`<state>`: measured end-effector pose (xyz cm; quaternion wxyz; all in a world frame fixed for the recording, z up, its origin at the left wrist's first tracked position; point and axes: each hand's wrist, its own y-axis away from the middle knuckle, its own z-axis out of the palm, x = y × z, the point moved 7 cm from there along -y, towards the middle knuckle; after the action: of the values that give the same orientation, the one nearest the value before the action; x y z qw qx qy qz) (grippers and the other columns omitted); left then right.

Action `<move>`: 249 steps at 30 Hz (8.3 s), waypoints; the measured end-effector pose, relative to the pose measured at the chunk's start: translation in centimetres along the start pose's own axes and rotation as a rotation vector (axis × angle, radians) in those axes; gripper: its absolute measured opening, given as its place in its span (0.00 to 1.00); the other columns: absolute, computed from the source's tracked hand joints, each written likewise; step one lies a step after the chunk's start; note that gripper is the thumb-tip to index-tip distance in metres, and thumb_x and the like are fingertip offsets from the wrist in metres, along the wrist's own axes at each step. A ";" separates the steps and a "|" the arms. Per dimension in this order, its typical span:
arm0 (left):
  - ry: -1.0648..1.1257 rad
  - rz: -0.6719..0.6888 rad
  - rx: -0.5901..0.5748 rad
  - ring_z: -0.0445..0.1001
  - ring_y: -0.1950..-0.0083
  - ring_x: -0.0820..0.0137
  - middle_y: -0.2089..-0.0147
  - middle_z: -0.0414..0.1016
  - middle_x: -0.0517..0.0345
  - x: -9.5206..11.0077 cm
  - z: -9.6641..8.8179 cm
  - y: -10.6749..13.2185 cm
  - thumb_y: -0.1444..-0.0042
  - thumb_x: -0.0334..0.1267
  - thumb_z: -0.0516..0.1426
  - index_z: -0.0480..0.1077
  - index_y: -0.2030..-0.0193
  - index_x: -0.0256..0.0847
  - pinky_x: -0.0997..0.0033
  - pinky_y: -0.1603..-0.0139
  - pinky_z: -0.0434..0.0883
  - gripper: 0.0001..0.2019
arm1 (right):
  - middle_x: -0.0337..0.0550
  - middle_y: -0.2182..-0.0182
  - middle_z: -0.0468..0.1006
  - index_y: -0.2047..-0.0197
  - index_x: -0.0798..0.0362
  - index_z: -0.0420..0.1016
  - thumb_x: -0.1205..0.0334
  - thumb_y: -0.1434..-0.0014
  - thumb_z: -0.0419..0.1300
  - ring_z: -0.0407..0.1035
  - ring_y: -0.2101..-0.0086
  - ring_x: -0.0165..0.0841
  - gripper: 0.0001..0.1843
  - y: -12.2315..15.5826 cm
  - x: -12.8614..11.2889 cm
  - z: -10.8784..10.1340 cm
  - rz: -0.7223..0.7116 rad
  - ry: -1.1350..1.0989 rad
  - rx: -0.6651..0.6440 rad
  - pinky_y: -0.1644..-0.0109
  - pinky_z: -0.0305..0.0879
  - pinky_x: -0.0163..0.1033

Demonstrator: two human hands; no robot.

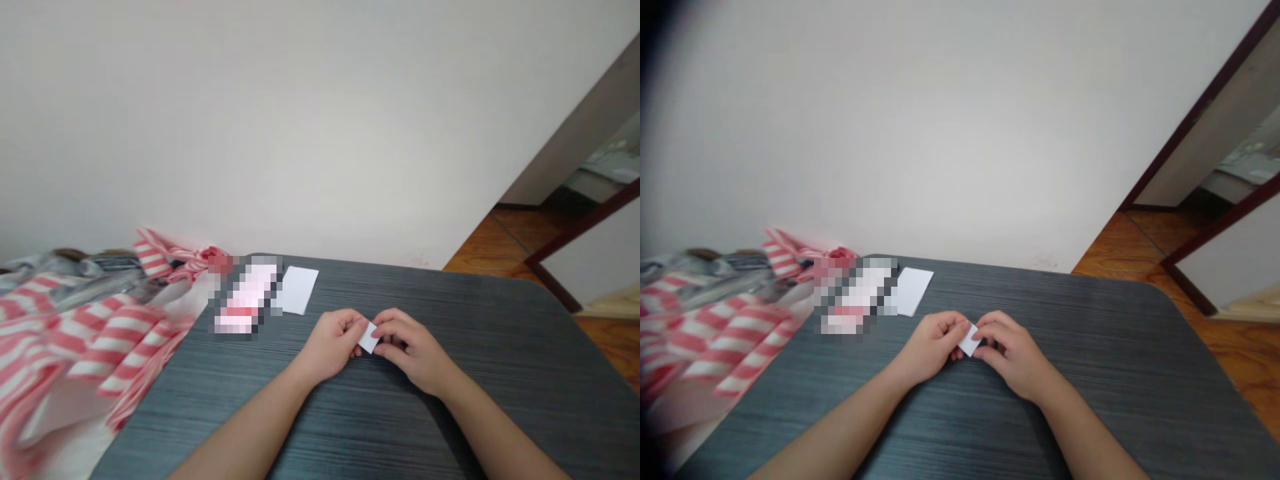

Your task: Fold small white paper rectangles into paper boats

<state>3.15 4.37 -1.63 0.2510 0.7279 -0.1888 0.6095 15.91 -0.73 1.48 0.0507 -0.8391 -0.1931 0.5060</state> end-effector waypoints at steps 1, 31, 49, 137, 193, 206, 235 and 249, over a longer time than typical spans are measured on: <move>-0.002 -0.001 0.000 0.67 0.77 0.75 0.78 0.69 0.62 0.1 0.0 0.0 0.39 0.46 0.54 0.71 0.70 0.37 0.78 0.76 0.61 0.15 | 0.45 0.57 0.72 0.59 0.50 0.74 0.69 0.39 0.61 0.67 0.70 0.29 0.06 0.0 0.0 0.0 -0.005 0.009 0.003 0.66 0.65 0.35; 0.028 0.021 -0.079 0.68 0.75 0.76 0.73 0.73 0.61 0.6 0.7 0.1 0.42 0.42 0.58 0.74 0.61 0.36 0.78 0.73 0.65 0.10 | 0.41 0.69 0.70 0.68 0.51 0.67 0.68 0.36 0.55 0.67 0.68 0.32 0.08 -0.3 -0.2 -1.0 -0.010 0.138 0.187 0.62 0.62 0.37; -0.205 0.077 -0.038 0.68 0.75 0.74 0.78 0.71 0.62 1.3 0.1 0.3 0.38 0.47 0.53 0.72 0.68 0.38 0.77 0.72 0.62 0.16 | 0.40 0.71 0.72 0.61 0.51 0.71 0.64 0.37 0.57 0.67 0.71 0.32 0.02 0.0 0.5 -0.8 0.096 0.122 0.194 0.66 0.64 0.35; -0.114 0.107 -0.021 0.67 0.77 0.76 0.77 0.72 0.60 1.0 0.2 0.2 0.36 0.44 0.51 0.72 0.72 0.37 0.78 0.73 0.63 0.18 | 0.34 0.81 0.66 0.74 0.53 0.67 0.61 0.36 0.54 0.60 0.78 0.28 0.14 0.4 2.5 -0.8 0.349 -0.016 0.131 0.72 0.57 0.33; -0.006 0.073 0.002 0.68 0.76 0.75 0.75 0.74 0.58 0.1 0.0 0.1 0.37 0.46 0.52 0.70 0.70 0.37 0.77 0.74 0.63 0.16 | 0.34 0.81 0.68 0.73 0.52 0.67 0.61 0.37 0.53 0.62 0.78 0.29 0.13 0.5 2.6 -1.0 0.347 -0.037 0.128 0.72 0.59 0.34; -0.119 0.093 -0.082 0.68 0.74 0.74 0.72 0.76 0.57 1.6 0.4 0.4 0.37 0.43 0.52 0.72 0.69 0.37 0.77 0.73 0.63 0.15 | 0.33 0.82 0.67 0.74 0.52 0.66 0.59 0.36 0.54 0.61 0.79 0.28 0.15 0.1 1.9 -0.4 0.345 -0.041 0.063 0.73 0.56 0.33; -0.214 0.158 -0.147 0.67 0.72 0.75 0.74 0.71 0.61 1.9 0.9 0.5 0.35 0.41 0.50 0.70 0.69 0.37 0.77 0.69 0.61 0.15 | 0.46 0.56 0.72 0.63 0.50 0.74 0.70 0.37 0.55 0.68 0.54 0.37 0.08 -0.2 0.2 -1.0 -0.007 -0.025 0.128 0.50 0.64 0.42; -0.190 0.135 -0.102 0.65 0.75 0.75 0.78 0.68 0.62 1.3 0.4 0.4 0.36 0.48 0.51 0.71 0.69 0.37 0.77 0.73 0.60 0.18 | 0.43 0.66 0.77 0.60 0.51 0.77 0.67 0.37 0.57 0.71 0.65 0.33 0.07 -0.3 0.4 -0.8 0.059 0.042 0.123 0.59 0.65 0.37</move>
<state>3.47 3.81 -0.32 0.2271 0.7544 -0.2909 0.5428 16.68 -0.22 1.65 0.0913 -0.8501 -0.1359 0.5006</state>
